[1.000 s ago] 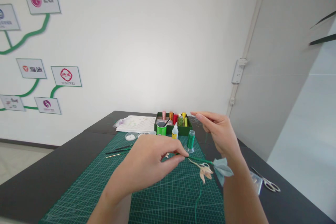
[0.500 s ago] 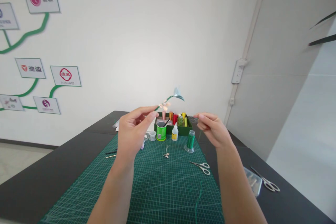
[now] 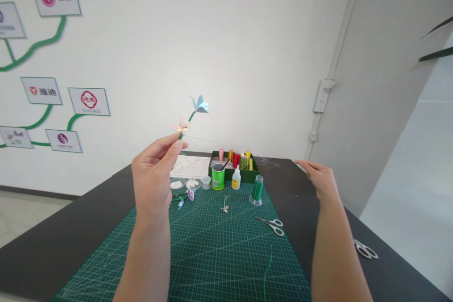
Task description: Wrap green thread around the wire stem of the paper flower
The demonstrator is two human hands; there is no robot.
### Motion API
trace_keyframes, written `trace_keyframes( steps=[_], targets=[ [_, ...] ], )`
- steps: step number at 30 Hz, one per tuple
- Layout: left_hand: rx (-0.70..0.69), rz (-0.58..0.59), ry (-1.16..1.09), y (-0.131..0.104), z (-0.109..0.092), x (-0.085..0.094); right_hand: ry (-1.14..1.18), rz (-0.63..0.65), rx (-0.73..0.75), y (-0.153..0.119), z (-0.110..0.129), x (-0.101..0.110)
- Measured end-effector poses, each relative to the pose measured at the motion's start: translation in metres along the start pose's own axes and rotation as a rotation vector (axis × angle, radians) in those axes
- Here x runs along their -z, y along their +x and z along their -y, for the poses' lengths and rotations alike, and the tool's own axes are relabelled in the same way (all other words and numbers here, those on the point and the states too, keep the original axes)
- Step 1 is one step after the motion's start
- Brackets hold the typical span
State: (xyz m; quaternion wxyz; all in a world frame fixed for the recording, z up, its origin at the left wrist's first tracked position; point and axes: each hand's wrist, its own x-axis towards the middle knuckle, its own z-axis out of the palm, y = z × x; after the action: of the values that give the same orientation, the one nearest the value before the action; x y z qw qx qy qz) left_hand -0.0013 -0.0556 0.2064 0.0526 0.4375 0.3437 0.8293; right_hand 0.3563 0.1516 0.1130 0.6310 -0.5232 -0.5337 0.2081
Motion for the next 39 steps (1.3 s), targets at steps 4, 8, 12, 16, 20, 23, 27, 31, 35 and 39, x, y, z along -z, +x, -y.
trace_keyframes(
  steps=[4,8,12,16,20,23,27,31,35,39],
  targets=[
    [0.012,0.045,0.015,-0.002,0.003,-0.002,-0.535,-0.163,-0.135,0.009,-0.018,0.014],
    [0.068,0.132,0.029,-0.007,0.008,-0.007,-0.683,-0.206,-0.052,0.001,0.009,0.009],
    [0.112,0.271,0.065,-0.016,0.011,-0.012,-0.357,-0.138,0.206,-0.024,0.063,-0.008],
    [0.116,0.394,0.095,-0.027,0.008,-0.022,0.179,0.204,0.337,-0.076,0.119,-0.032],
    [0.109,0.478,0.123,-0.037,-0.001,-0.032,0.652,0.681,0.253,-0.133,0.157,-0.051],
    [0.092,0.492,0.138,-0.041,-0.004,-0.036,0.746,0.832,0.156,-0.158,0.168,-0.059],
    [0.053,0.444,0.159,-0.044,-0.004,-0.038,0.667,0.701,0.145,-0.166,0.168,-0.066],
    [0.075,0.415,0.178,-0.044,-0.001,-0.038,0.472,0.488,0.333,-0.168,0.164,-0.071],
    [0.084,0.409,0.258,-0.039,0.003,-0.035,0.217,0.401,0.477,-0.168,0.164,-0.067],
    [0.053,0.407,0.389,-0.034,0.006,-0.032,0.148,0.455,0.484,-0.167,0.170,-0.050]
  ],
)
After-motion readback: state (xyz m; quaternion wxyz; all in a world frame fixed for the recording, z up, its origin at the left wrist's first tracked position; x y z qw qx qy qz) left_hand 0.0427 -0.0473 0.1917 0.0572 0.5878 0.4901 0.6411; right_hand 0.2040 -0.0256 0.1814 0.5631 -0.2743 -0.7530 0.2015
